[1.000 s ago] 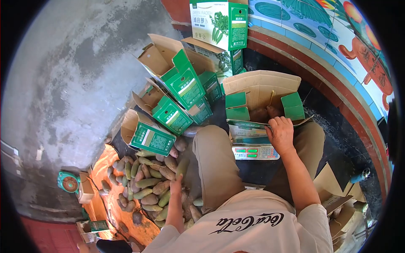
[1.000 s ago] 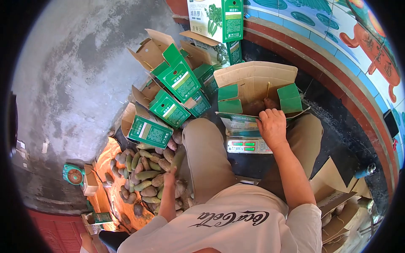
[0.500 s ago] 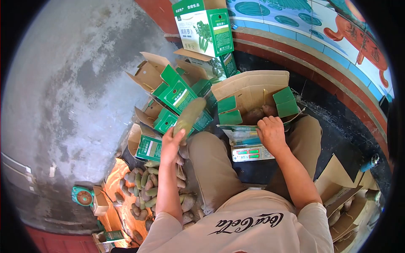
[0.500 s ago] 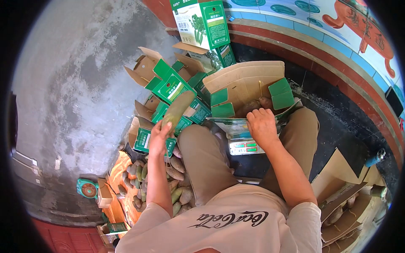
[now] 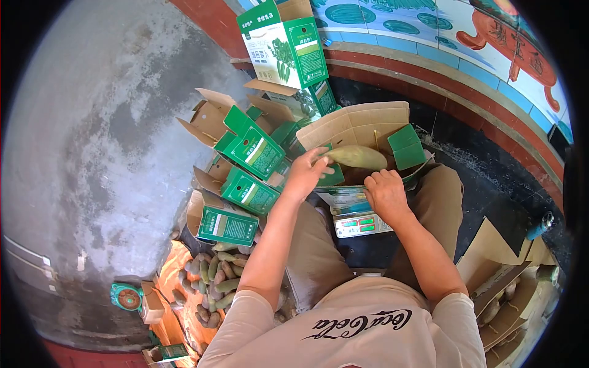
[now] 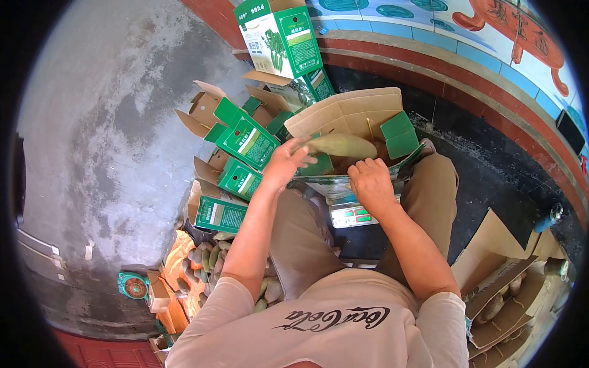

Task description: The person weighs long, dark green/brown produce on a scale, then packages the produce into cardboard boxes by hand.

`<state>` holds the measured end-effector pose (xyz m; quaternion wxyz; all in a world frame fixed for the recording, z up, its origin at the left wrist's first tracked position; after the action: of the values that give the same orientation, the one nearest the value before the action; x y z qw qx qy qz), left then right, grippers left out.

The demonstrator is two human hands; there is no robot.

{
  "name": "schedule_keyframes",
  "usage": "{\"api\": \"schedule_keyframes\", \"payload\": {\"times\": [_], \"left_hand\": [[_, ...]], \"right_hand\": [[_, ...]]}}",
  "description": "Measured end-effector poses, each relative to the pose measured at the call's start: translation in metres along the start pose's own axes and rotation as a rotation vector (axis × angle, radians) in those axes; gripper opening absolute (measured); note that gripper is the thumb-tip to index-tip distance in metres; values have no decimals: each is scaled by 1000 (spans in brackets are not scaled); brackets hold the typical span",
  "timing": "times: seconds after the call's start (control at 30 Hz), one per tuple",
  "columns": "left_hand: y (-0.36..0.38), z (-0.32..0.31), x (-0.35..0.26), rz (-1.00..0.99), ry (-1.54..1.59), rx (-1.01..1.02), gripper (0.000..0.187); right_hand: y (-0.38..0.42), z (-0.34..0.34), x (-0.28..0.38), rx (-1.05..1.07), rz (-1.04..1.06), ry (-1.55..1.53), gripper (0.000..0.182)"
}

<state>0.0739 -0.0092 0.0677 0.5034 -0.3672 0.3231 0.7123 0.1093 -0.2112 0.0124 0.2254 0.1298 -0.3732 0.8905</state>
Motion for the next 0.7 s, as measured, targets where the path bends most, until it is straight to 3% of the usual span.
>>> {"api": "schedule_keyframes", "payload": {"times": [0.1, 0.27, 0.33, 0.47, 0.6, 0.67, 0.7], "left_hand": [[6, 15, 17, -159, -86, -154, 31], [62, 71, 38, -76, 33, -490, 24], [87, 94, 86, 1, 9, -682, 21], [158, 113, 205, 179, -238, -790, 17], [251, 87, 307, 445, -726, -642, 24], [302, 65, 376, 672, -819, -477, 29], [323, 51, 381, 755, -857, -404, 32]], "right_hand": [[0, 2, 0, -6, 2, -9, 18], [-2, 3, 0, -8, 11, -12, 16], [-2, 2, 0, -5, 5, -7, 16], [-2, 4, 3, 2, -3, -9, 17], [-3, 2, 4, 9, -8, 14, 18], [-4, 1, 4, 18, -6, 32, 18], [-4, 1, 4, 12, -6, 29, 19]]}}
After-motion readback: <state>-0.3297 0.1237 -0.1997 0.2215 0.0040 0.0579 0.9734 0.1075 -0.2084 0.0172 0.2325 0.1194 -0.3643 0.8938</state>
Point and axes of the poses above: each hand's wrist, its own y-axis away from the middle knuckle, its own z-axis out of the back of the hand, x = y × z, the point moved 3 cm from there along -y, towards the middle knuckle, and after that the axes turned 14 degrees about -y, right-handed, at the moved point
